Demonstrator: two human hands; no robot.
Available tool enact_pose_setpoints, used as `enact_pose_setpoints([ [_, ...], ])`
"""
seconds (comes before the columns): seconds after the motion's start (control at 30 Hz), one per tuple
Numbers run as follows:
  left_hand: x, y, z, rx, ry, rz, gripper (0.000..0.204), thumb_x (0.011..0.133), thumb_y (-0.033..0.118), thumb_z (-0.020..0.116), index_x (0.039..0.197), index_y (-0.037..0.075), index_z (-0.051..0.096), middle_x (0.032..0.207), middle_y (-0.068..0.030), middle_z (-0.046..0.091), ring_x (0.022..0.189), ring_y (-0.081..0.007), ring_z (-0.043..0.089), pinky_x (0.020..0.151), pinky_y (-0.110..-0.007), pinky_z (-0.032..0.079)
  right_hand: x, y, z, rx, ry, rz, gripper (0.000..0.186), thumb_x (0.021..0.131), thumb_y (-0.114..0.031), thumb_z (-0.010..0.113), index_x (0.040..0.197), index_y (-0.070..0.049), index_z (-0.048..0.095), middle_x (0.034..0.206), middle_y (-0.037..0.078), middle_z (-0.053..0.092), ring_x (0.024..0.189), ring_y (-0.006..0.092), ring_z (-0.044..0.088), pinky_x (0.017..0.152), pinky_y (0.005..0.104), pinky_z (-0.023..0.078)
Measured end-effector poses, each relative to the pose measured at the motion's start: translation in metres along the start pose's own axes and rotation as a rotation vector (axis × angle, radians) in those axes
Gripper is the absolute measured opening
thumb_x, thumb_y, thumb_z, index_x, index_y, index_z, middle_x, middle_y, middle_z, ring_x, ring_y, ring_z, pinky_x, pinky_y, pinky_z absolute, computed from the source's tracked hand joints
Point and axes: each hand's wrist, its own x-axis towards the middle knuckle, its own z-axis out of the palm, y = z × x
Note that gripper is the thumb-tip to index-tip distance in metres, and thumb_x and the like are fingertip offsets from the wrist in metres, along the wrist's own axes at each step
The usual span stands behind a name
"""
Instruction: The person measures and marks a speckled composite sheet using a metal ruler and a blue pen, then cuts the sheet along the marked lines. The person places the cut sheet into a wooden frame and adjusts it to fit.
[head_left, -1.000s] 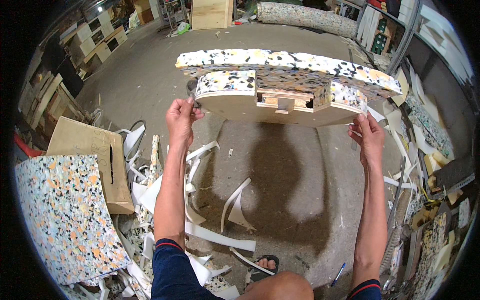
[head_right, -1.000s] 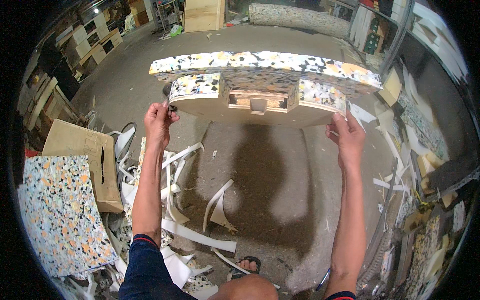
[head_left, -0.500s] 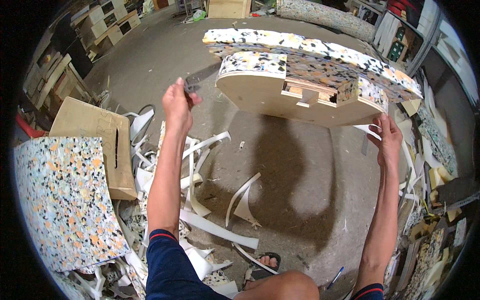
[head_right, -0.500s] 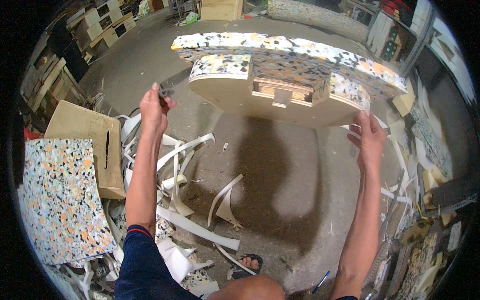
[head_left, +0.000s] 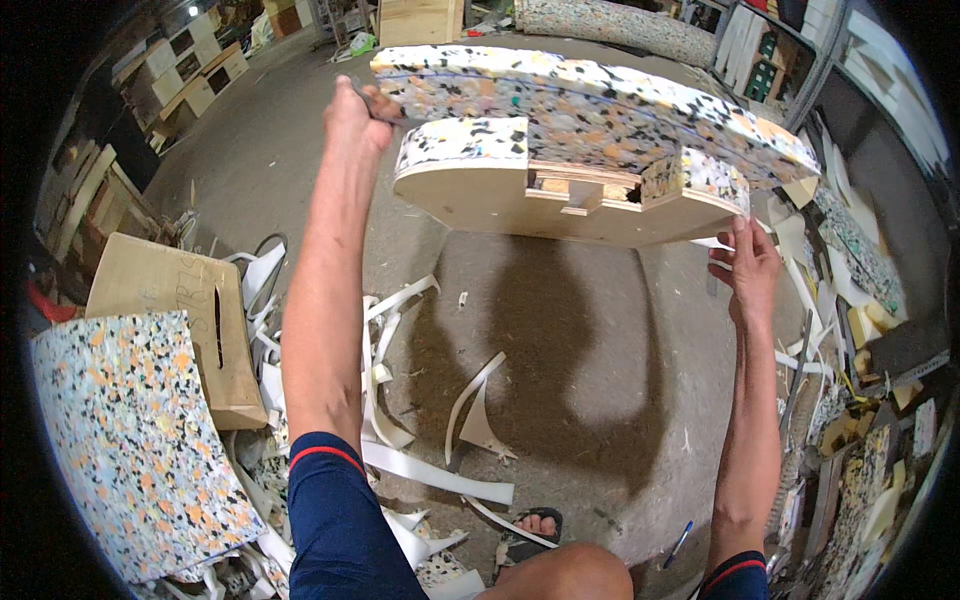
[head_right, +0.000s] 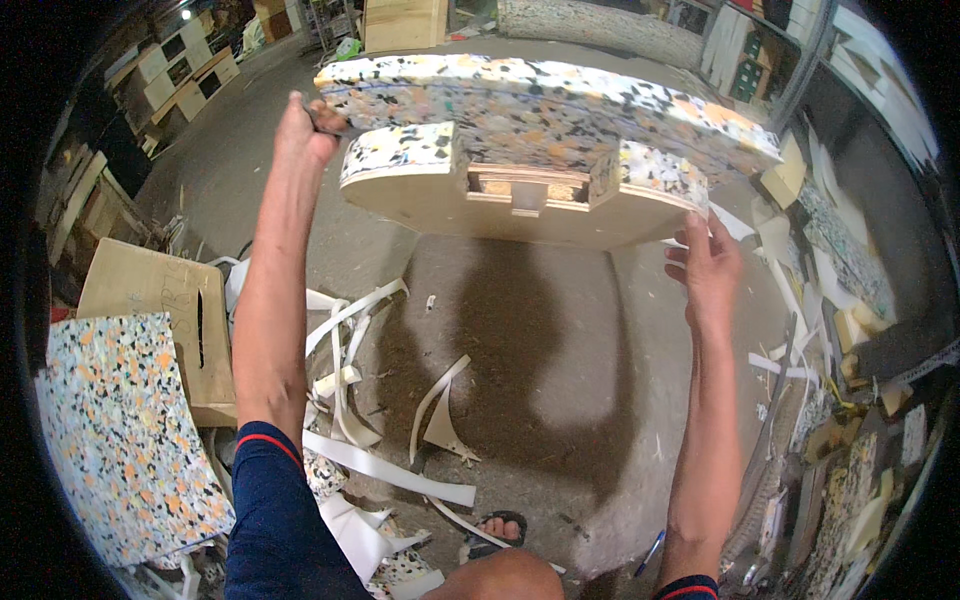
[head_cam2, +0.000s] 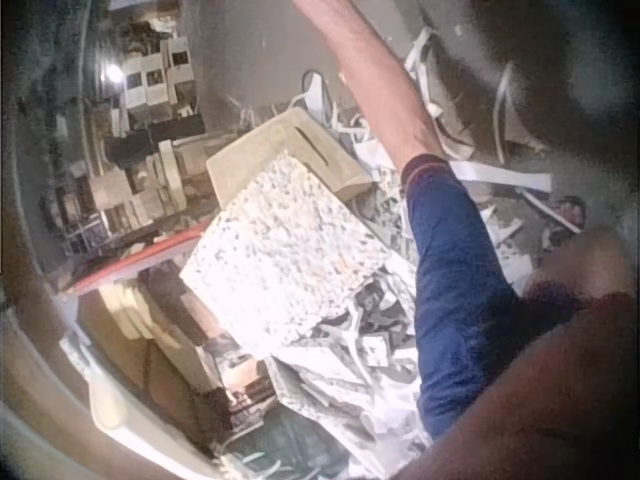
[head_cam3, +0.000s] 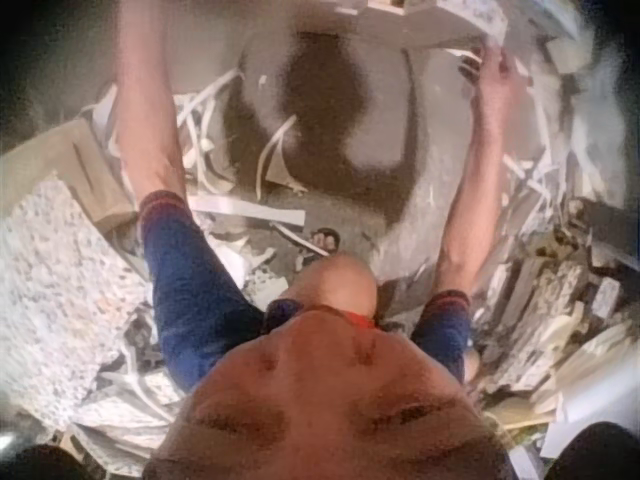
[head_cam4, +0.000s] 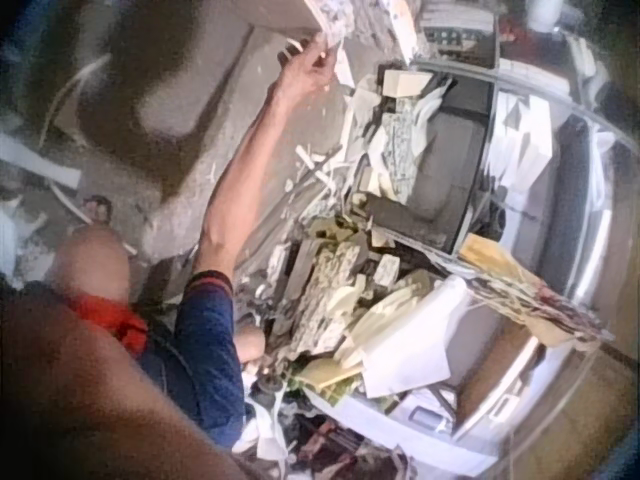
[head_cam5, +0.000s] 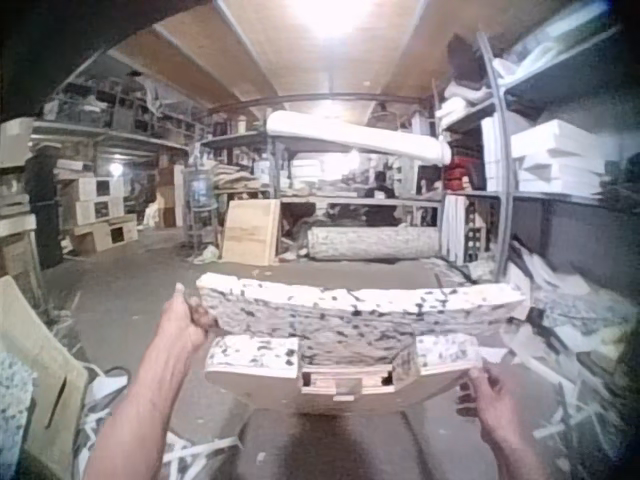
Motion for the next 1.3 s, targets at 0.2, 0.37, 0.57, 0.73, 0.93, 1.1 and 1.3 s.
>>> enact_pose_setpoints([
  [0.2,-0.003,0.054,0.062,0.096,-0.167,0.301,0.032,0.109,0.038,0.046,0.097,0.009,0.041,0.077,-0.0057,0.045,0.057,-0.0139,0.037,0.049,-0.033,0.034,0.003,0.008,-0.01,0.009,0.02,0.004,0.063,0.097,-0.042,0.069,0.144,-0.003,0.054,0.1,0.012,0.068,0.075,0.0156,0.068,0.062,0.0282,0.055],
  [0.37,-0.061,0.097,-0.062,1.464,0.458,1.034,0.041,0.099,0.047,0.063,0.105,0.007,0.065,0.085,-0.0087,0.066,0.077,-0.0256,0.063,0.074,-0.04,0.051,0.024,-0.007,-0.029,-0.126,0.024,-0.015,0.065,0.098,-0.042,0.068,0.147,-0.004,0.052,0.097,0.009,0.068,0.074,0.0142,0.068,0.06,0.027,0.055],
  [0.57,-0.145,0.071,-0.058,2.133,0.125,1.468,0.052,0.095,0.038,0.066,0.142,0.017,0.06,0.155,-0.0155,0.046,0.145,-0.0381,0.038,0.116,-0.053,0.033,0.021,0.007,-0.023,-0.054,0.0,-0.024,0.072,0.095,-0.039,0.073,0.147,0.004,0.048,0.092,0.01,0.068,0.07,0.0142,0.067,0.056,0.0271,0.052],
  [0.73,-0.133,0.005,0.124,1.392,-0.807,1.604,0.039,0.103,0.032,0.052,0.128,0.006,0.067,0.129,-0.0218,0.066,0.125,-0.0377,0.06,0.11,-0.043,0.043,0.015,0.004,-0.028,-0.053,0.018,0.02,0.071,0.097,-0.043,0.069,0.151,-0.002,0.046,0.095,0.008,0.066,0.073,0.015,0.067,0.059,0.0283,0.055],
  [0.93,-0.119,-0.036,0.113,1.929,-0.679,0.981,0.069,0.106,0.054,0.036,0.087,-0.002,0.071,0.073,-0.0256,0.064,0.069,-0.0448,0.062,0.07,-0.051,0.049,0.025,-0.001,-0.031,-0.093,0.01,-0.015,0.063,0.096,-0.041,0.07,0.144,-0.003,0.055,0.094,0.007,0.066,0.072,0.014,0.067,0.058,0.0274,0.053],
  [1.1,-0.115,-0.048,0.124,1.865,-0.736,0.988,0.067,0.107,0.052,0.035,0.084,-0.002,0.068,0.074,-0.0282,0.062,0.071,-0.047,0.06,0.07,-0.053,0.046,0.035,0.009,-0.043,-0.119,0.024,-0.011,0.06,0.096,-0.039,0.071,0.143,-0.004,0.057,0.091,0.007,0.066,0.07,0.013,0.066,0.057,0.0264,0.052],
  [1.3,-0.133,-0.057,0.153,2.065,-0.668,0.837,0.062,0.106,0.051,0.035,0.096,0.002,0.071,0.078,-0.0265,0.065,0.078,-0.047,0.062,0.072,-0.053,0.046,0.059,0.013,-0.051,-0.117,0.019,-0.067,0.078,0.087,-0.046,0.079,0.141,0.004,0.055,0.076,0.006,0.067,0.061,0.0118,0.063,0.054,0.0269,0.049],
])
